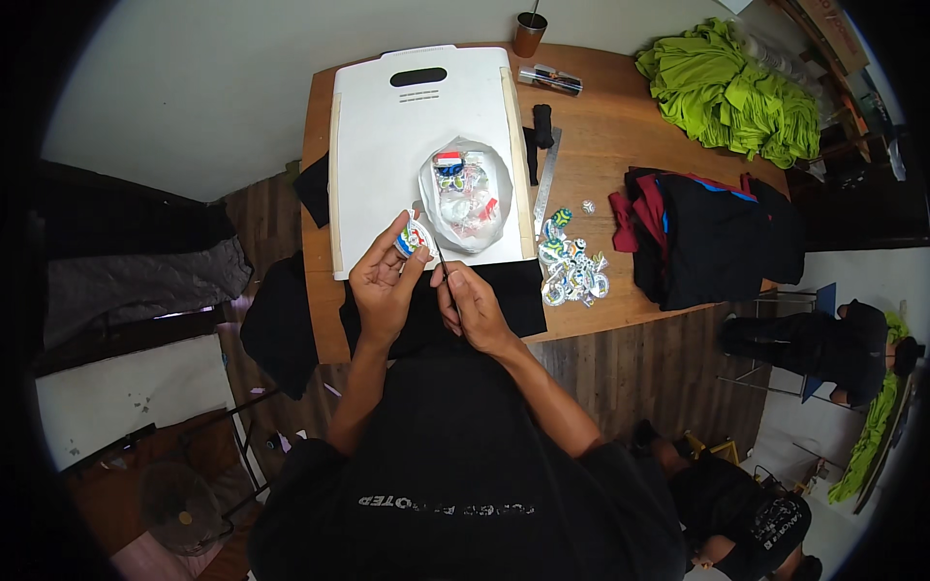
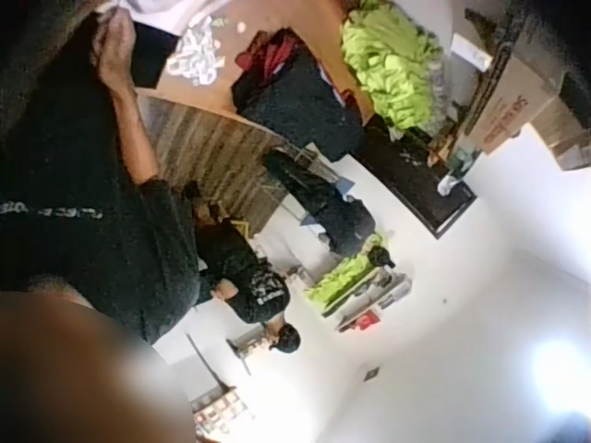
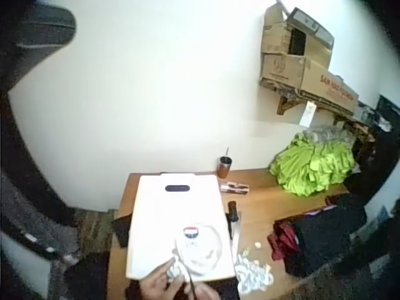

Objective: Cutting small printed clothing labels from a sheet using scissors.

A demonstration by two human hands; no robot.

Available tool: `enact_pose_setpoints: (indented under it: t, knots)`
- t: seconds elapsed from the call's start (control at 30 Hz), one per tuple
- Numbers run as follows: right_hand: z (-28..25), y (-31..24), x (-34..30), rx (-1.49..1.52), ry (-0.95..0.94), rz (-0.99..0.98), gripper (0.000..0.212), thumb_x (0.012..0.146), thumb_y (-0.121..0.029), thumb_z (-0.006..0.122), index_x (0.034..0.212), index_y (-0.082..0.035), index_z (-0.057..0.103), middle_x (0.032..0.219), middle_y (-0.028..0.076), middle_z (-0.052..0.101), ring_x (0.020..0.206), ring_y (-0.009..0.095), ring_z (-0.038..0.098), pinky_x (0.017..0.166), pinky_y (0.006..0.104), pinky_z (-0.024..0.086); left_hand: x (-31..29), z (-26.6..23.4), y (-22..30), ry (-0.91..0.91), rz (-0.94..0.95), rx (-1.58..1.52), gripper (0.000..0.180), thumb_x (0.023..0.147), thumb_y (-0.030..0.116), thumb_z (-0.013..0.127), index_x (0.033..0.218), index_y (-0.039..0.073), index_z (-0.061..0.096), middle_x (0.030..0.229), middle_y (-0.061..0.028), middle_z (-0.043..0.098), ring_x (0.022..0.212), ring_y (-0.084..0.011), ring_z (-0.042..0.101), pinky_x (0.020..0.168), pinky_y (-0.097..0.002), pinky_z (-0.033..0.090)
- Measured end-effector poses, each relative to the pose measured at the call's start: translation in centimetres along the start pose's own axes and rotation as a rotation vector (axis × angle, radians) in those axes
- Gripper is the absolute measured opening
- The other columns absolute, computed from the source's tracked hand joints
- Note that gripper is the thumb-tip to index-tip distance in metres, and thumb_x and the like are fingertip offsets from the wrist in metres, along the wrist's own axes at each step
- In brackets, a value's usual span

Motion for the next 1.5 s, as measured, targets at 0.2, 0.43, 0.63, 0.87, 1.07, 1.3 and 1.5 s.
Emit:
enact_pose_setpoints:
  t: [0.2, 0.43, 0.63, 0.87, 1.07, 1.3, 1.5]
  knots:
    - [-1.1, -1.5, 0.4, -0.008, 0.093, -0.083, 0.034, 0.105, -0.033, 0.032, 0.11, -0.003, 0.045, 0.063, 0.002, 0.042, 0.05, 0.009, 0.041, 0.051, 0.0219, 0.038, 0.2, 0.6, -0.4, -0.059, -0.045, -0.032, 0.045, 0.088, -0.011, 0.06, 0.131, -0.009, 0.05, 0.115, -0.012, 0.06, 0.099, -0.0117, 0.059, 0.086, -0.0245, 0.049]
    - [-2.5, -3.6, 1.4, 0.014, 0.135, -0.124, 0.035, 0.103, -0.035, 0.036, 0.116, -0.004, 0.045, 0.068, -0.002, 0.032, 0.056, 0.009, 0.032, 0.054, 0.025, 0.033, 0.1, 1.6, -1.0, -0.154, -0.069, -0.038, 0.043, 0.088, -0.012, 0.059, 0.129, -0.009, 0.052, 0.112, -0.0097, 0.057, 0.097, -0.0113, 0.058, 0.085, -0.0231, 0.047]
    - [-2.8, -3.5, 2.0, 0.096, 0.091, -0.089, 0.035, 0.103, -0.037, 0.034, 0.112, -0.005, 0.046, 0.066, -0.003, 0.029, 0.055, 0.007, 0.029, 0.052, 0.0233, 0.03, 0.2, 1.8, -0.9, -0.116, -0.068, -0.066, 0.042, 0.087, -0.012, 0.06, 0.128, -0.008, 0.053, 0.111, -0.01, 0.056, 0.095, -0.012, 0.061, 0.085, -0.0231, 0.048]
    - [-3.0, -2.8, 1.1, 0.057, 0.081, -0.041, 0.035, 0.103, -0.035, 0.035, 0.11, -0.002, 0.046, 0.067, 0.0, 0.036, 0.056, 0.008, 0.035, 0.052, 0.0232, 0.033, 0.0, 1.6, -0.7, -0.059, -0.043, -0.102, 0.035, 0.086, -0.012, 0.061, 0.121, -0.01, 0.056, 0.111, -0.0114, 0.058, 0.095, -0.0136, 0.063, 0.085, -0.0247, 0.051]
    - [-2.9, -3.1, -0.2, -0.007, 0.076, -0.002, 0.033, 0.103, -0.032, 0.037, 0.109, -0.002, 0.046, 0.056, 0.0, 0.034, 0.04, 0.009, 0.03, 0.04, 0.0224, 0.029, -0.8, 2.2, -0.7, -0.039, -0.012, -0.1, 0.032, 0.087, -0.011, 0.061, 0.119, -0.01, 0.057, 0.105, -0.011, 0.063, 0.092, -0.013, 0.063, 0.083, -0.0243, 0.051]
    - [-3.0, -1.5, -2.4, 0.081, -0.016, 0.137, 0.037, 0.104, -0.036, 0.037, 0.108, -0.002, 0.05, 0.054, -0.004, 0.031, 0.04, 0.004, 0.026, 0.039, 0.0203, 0.023, -1.5, 2.4, -1.0, 0.029, -0.06, -0.13, 0.03, 0.088, -0.009, 0.061, 0.118, -0.01, 0.057, 0.102, -0.0109, 0.065, 0.089, -0.0116, 0.063, 0.08, -0.0225, 0.051]
    - [-3.4, -0.8, -3.1, 0.069, -0.076, 0.144, 0.035, 0.104, -0.037, 0.037, 0.103, -0.004, 0.05, 0.054, -0.004, 0.032, 0.04, 0.004, 0.026, 0.039, 0.0207, 0.022, -1.7, 2.8, -0.5, 0.05, -0.035, -0.127, 0.031, 0.086, -0.011, 0.061, 0.117, -0.01, 0.058, 0.109, -0.0118, 0.059, 0.091, -0.0142, 0.063, 0.081, -0.0245, 0.053]
Point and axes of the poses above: each hand's wrist, its own x-axis towards the middle knuckle, its own z-axis out of the palm, y = z × x, the point moved 9 cm from there along x, towards the middle knuckle
